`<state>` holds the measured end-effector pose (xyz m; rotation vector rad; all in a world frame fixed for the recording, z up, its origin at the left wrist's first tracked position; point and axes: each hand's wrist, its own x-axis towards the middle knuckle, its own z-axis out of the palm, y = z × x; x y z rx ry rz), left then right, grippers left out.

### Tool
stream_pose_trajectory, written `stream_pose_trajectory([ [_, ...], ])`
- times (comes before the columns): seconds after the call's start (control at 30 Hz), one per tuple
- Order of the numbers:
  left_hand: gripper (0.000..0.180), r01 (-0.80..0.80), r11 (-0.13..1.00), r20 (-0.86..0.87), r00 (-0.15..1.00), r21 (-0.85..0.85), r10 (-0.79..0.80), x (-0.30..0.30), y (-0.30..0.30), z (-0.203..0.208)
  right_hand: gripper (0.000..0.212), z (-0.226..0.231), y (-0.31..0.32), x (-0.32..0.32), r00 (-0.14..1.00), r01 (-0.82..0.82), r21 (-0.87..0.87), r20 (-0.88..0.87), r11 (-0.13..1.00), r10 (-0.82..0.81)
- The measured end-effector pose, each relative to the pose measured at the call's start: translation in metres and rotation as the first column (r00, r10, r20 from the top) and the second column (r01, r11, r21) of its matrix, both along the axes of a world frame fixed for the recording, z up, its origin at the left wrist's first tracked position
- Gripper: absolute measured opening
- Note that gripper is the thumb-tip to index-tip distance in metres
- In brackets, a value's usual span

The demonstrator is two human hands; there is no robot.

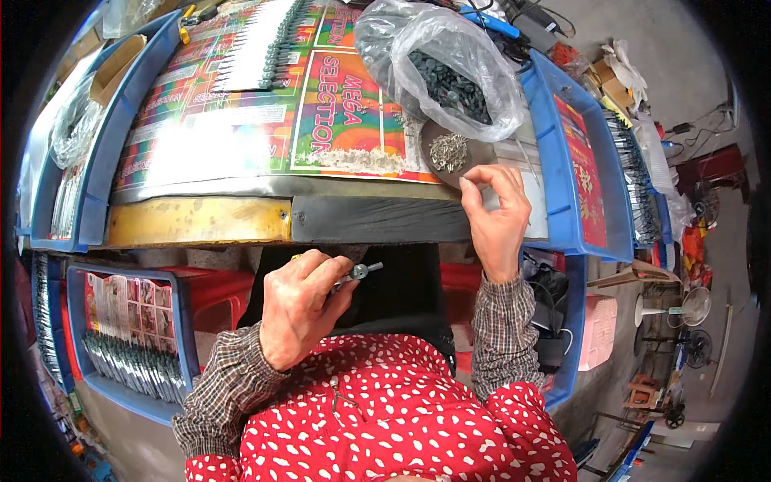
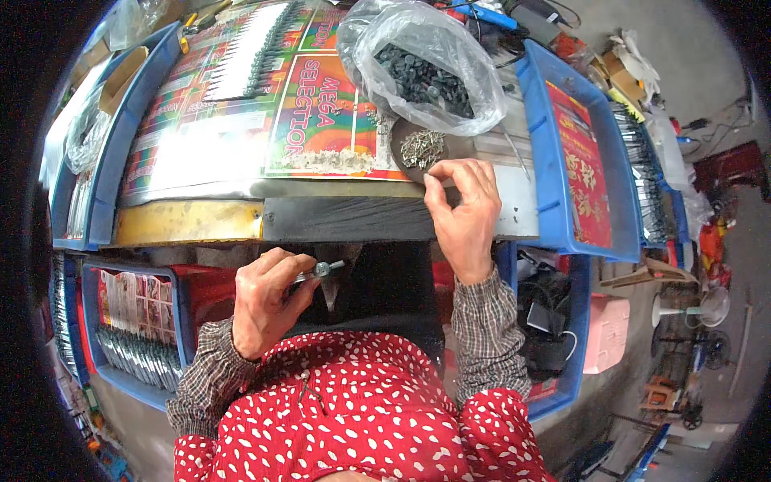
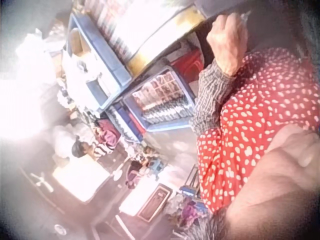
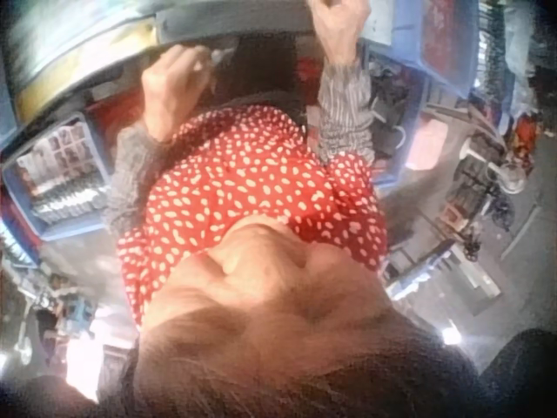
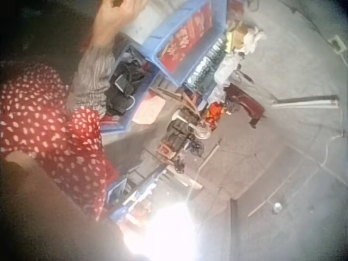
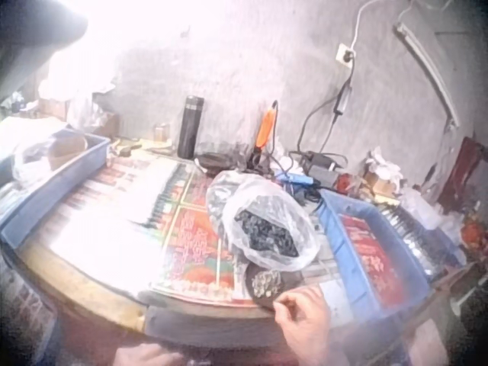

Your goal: The person assembles tweezers by joining tweezer handles and attaching small plastic components by hand.

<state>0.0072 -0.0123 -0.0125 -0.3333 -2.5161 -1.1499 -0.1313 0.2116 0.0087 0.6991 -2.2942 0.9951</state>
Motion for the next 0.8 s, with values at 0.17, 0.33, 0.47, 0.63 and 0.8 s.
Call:
stream_pose_trajectory([
  [0.17,0.023,0.024,0.998,0.068,0.997,0.062,-0.028,-0.003,0.003,0.011,0.013,0.008,-0.013,0.042,0.939,-0.269,-0.096,0.193,0.958,0.283],
  [0.33,0.021,0.009,0.996,0.110,0.994,0.094,-0.019,-0.002,0.008,0.014,0.020,0.000,-0.028,0.066,0.839,-0.472,-0.132,0.236,0.872,0.490],
  [0.47,0.021,0.011,0.995,0.094,0.995,0.095,-0.020,0.000,0.008,0.015,0.021,-0.007,-0.034,0.074,0.831,-0.492,-0.132,0.223,0.860,0.509],
  [0.63,0.020,0.011,0.995,0.061,0.998,0.097,-0.017,0.003,0.010,0.013,0.015,-0.009,-0.035,0.078,0.839,-0.478,-0.123,0.229,0.870,0.494],
  [0.8,0.021,0.030,0.998,0.029,0.999,0.063,-0.031,0.004,0.010,0.011,0.017,-0.010,-0.035,0.081,0.861,-0.462,-0.075,0.199,0.884,0.467],
])
